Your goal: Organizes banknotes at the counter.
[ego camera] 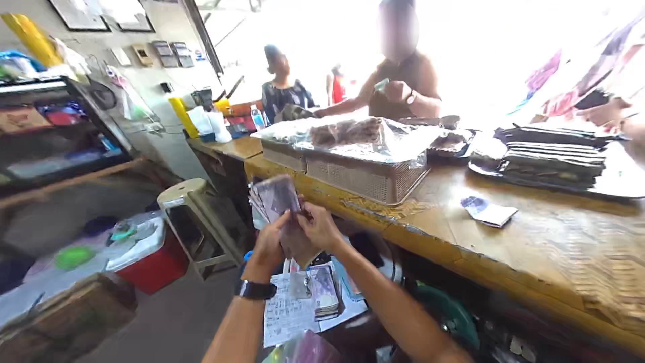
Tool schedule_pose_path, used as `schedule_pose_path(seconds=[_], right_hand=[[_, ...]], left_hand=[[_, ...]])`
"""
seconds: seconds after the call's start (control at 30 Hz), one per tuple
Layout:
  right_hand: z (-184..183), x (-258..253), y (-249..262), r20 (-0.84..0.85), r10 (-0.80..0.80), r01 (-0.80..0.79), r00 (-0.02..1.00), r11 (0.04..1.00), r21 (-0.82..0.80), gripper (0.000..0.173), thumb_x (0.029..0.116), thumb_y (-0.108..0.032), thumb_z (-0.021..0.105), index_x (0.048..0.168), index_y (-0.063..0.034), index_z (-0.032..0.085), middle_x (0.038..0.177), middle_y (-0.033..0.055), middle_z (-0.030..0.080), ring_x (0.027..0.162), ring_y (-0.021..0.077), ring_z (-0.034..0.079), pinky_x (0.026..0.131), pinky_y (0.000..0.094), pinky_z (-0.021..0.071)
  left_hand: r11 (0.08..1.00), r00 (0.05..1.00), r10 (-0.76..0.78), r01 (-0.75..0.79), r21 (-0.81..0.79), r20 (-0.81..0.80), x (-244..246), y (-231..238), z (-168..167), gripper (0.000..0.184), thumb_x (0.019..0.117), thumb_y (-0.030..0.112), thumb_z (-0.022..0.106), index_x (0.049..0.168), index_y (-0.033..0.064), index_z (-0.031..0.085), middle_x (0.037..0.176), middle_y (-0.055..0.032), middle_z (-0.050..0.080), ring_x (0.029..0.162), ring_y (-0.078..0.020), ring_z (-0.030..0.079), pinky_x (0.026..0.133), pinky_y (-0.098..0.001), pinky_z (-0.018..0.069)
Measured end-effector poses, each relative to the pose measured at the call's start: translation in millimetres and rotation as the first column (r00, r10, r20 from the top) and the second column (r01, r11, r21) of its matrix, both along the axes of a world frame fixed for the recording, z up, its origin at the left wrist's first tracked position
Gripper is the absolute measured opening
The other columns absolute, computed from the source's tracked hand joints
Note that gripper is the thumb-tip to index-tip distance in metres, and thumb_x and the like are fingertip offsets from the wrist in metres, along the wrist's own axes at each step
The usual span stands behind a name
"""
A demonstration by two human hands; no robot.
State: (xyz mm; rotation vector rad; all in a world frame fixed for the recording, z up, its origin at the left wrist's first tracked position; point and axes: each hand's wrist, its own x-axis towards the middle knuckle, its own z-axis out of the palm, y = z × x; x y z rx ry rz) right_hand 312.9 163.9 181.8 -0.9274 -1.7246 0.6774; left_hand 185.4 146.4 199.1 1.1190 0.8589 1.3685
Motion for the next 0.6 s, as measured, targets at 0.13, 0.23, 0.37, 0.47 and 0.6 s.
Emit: schedule_pose_path(seconds=[0.13, 0.23, 0.37, 0.47, 0.6], right_hand=[[99.1, 34.1, 39.8, -0.146, -0.049, 0.089, 0.988, 0.955, 0.283, 0.023, 0.0959, -0.004, 0.065, 0.112, 0.0122, 0.068, 0.103, 0.0227, 0.072, 0.095, 0.0246, 0.07, 0.09, 0.0418, 0.0551], [181.7, 87.3, 67.3, -0.393, -0.205, 0.246, 0.897, 0.967, 0.058, 0.028, 0.098, -0.011, 0.068, 0.121, 0.0051, 0.064, 0.105, 0.0153, 0.068, 0.088, 0.017, 0.065, 0.081, 0.0365, 0.055], [203.3, 178.7, 95.6, -0.473, -0.331, 0.325, 0.817, 0.941, -0.097, 0.028, 0.1044, -0.017, 0.055, 0.128, -0.0029, 0.057, 0.104, 0.0084, 0.064, 0.084, 0.0135, 0.063, 0.073, 0.0327, 0.0563], [201.3, 197.0, 58.0, -0.339, -0.332, 0.299, 0.88, 0.943, -0.148, 0.02, 0.1114, -0.026, 0.039, 0.107, -0.0142, 0.054, 0.08, -0.0036, 0.057, 0.063, 0.0031, 0.054, 0.058, 0.0186, 0.0478], [154.2, 260.8, 77.5, -0.436, -0.111, 0.152, 0.893, 0.986, 0.061, 0.028, 0.1017, 0.011, 0.038, 0.129, 0.0153, 0.044, 0.108, 0.0194, 0.055, 0.087, 0.013, 0.057, 0.081, 0.0241, 0.0499]], left_hand=[[0.979, 0.987, 0.005, 0.027, 0.202, -0.158, 1.9, 4.2, 55.2, 0.054, 0.1113, 0.043, 0.029, 0.156, 0.0128, 0.034, 0.154, -0.0056, 0.046, 0.14, -0.021, 0.045, 0.111, -0.0527, 0.0408], [0.976, 0.967, 0.024, 0.032, 0.215, -0.253, 2.1, 2.4, 56.2, 0.07, 0.1073, 0.056, 0.032, 0.164, 0.018, 0.019, 0.168, -0.0084, 0.026, 0.154, -0.0316, 0.024, 0.117, -0.0655, 0.0266], [0.994, 0.932, 0.018, 0.024, 0.11, -0.361, -15.6, 3.9, 8.3, 0.058, 0.1107, 0.042, 0.029, 0.162, 0.0162, 0.027, 0.164, -0.0104, 0.034, 0.148, -0.0291, 0.035, 0.115, -0.0556, 0.0347], [0.997, 0.949, 0.029, -0.048, -0.056, -0.315, -25.4, 10.9, -13.9, 0.055, 0.1126, 0.041, 0.027, 0.159, 0.0116, 0.032, 0.157, -0.0144, 0.043, 0.14, -0.0284, 0.045, 0.111, -0.0488, 0.0398], [0.989, 0.953, 0.045, -0.086, -0.123, -0.299, -27.7, 17.4, -17.5, 0.057, 0.1125, 0.043, 0.027, 0.16, 0.0109, 0.028, 0.158, -0.0156, 0.04, 0.143, -0.0296, 0.042, 0.112, -0.0507, 0.0383]])
